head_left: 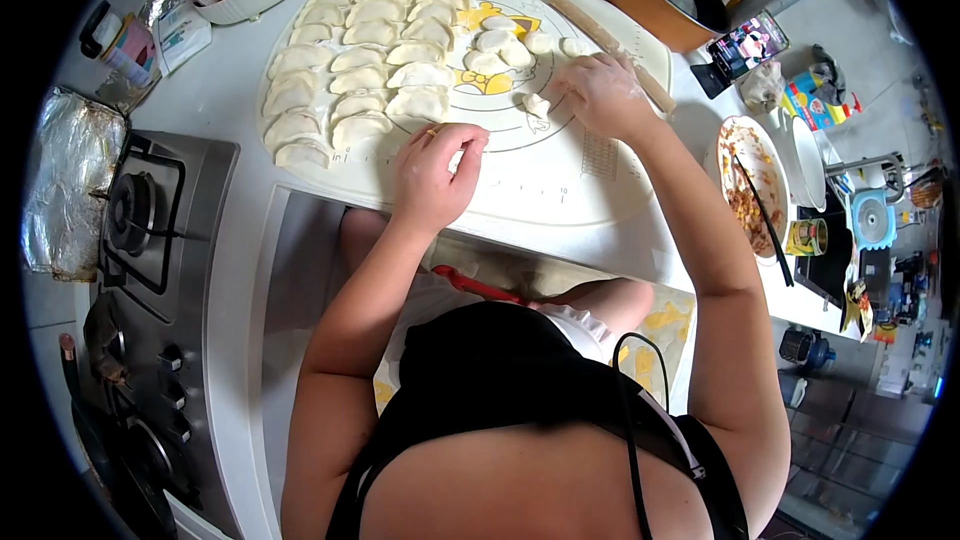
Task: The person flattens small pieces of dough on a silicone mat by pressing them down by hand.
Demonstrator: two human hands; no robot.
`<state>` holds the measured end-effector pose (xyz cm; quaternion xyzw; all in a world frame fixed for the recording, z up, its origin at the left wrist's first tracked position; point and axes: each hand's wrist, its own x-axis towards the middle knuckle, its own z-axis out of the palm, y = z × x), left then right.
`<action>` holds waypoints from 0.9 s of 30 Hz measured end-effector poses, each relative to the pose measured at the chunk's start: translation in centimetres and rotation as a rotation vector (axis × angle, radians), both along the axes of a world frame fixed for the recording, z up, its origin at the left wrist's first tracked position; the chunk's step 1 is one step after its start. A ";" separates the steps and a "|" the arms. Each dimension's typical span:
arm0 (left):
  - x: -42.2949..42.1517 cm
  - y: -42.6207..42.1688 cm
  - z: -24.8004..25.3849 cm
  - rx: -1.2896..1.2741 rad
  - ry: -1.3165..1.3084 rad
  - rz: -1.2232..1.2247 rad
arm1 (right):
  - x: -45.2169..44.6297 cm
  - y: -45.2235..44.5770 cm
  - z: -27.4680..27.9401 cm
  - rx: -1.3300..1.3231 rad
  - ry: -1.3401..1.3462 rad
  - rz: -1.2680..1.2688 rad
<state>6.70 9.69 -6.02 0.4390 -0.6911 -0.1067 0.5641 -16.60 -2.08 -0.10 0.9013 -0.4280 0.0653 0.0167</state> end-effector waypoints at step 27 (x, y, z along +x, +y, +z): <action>0.0 0.0 -0.1 0.021 0.017 0.000 | 2.5 5.9 -3.4 0.216 -0.462 0.331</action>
